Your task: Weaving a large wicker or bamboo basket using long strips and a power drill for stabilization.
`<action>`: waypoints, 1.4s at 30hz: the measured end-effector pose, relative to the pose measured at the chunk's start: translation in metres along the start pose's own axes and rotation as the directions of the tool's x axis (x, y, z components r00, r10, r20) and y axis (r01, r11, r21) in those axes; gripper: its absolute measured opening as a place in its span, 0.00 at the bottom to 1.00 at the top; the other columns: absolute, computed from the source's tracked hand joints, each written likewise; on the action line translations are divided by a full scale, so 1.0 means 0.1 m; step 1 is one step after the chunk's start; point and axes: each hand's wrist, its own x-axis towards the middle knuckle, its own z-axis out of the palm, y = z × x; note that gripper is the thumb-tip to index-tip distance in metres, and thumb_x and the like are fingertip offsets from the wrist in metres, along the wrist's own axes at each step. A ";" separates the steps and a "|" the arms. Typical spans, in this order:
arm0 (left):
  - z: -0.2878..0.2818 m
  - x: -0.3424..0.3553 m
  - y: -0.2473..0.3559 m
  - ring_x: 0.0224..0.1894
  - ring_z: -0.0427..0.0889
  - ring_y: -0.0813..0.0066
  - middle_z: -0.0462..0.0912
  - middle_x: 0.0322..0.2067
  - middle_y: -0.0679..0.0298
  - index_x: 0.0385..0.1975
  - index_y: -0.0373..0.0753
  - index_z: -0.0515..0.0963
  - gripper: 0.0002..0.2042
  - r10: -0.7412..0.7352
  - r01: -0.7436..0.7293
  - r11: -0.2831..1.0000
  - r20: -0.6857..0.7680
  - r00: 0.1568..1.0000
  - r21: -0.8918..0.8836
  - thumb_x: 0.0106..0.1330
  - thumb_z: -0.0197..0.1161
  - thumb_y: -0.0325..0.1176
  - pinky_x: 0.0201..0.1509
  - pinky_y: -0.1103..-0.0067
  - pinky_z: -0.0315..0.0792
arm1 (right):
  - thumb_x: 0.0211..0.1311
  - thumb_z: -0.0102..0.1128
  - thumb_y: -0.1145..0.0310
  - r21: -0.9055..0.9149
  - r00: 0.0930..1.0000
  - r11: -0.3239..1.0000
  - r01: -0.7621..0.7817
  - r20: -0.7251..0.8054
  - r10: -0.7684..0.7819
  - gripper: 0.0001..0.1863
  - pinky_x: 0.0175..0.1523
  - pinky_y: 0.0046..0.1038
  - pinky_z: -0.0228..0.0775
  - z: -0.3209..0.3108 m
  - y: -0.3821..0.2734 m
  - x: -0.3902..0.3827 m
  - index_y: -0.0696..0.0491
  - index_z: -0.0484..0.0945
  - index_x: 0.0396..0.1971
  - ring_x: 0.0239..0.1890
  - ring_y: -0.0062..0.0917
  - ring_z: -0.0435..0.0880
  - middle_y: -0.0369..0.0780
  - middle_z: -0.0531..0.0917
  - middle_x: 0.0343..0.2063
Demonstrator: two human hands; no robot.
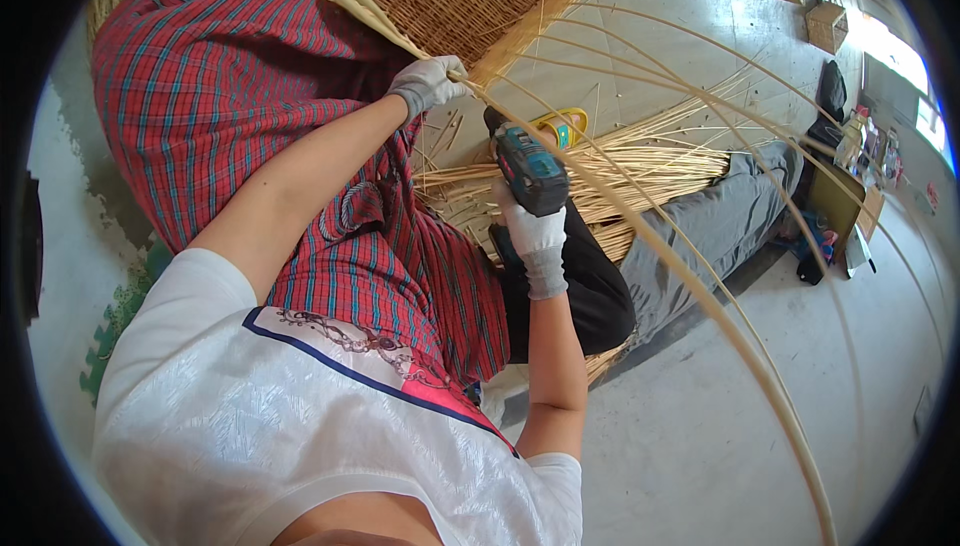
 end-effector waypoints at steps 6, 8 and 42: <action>0.07 -0.11 0.05 0.39 0.83 0.68 0.85 0.34 0.64 0.45 0.43 0.81 0.17 0.011 -0.012 1.000 -0.060 0.998 -0.009 0.62 0.72 0.45 0.48 0.72 0.75 | 0.60 0.71 0.66 0.010 0.993 0.994 -0.112 -0.027 0.112 0.13 0.29 0.25 0.73 0.04 -0.04 0.00 0.58 0.83 0.40 0.22 0.17 0.80 0.34 0.83 0.23; 0.03 -0.17 0.08 0.41 0.84 0.66 0.86 0.36 0.64 0.45 0.46 0.81 0.16 -0.009 0.011 0.999 -0.069 0.998 0.031 0.62 0.71 0.45 0.49 0.71 0.75 | 0.60 0.71 0.66 -0.025 0.995 0.995 -0.095 -0.033 0.094 0.13 0.29 0.26 0.72 0.04 -0.07 0.01 0.58 0.83 0.40 0.22 0.17 0.79 0.34 0.83 0.22; 0.08 -0.13 0.03 0.48 0.86 0.62 0.88 0.40 0.65 0.48 0.58 0.80 0.12 0.068 -0.044 0.954 -0.071 0.995 0.297 0.69 0.58 0.46 0.64 0.53 0.63 | 0.66 0.65 0.66 -0.174 0.992 0.977 -0.125 -0.040 0.120 0.09 0.21 0.23 0.66 0.07 -0.08 0.13 0.56 0.82 0.37 0.16 0.19 0.78 0.34 0.80 0.18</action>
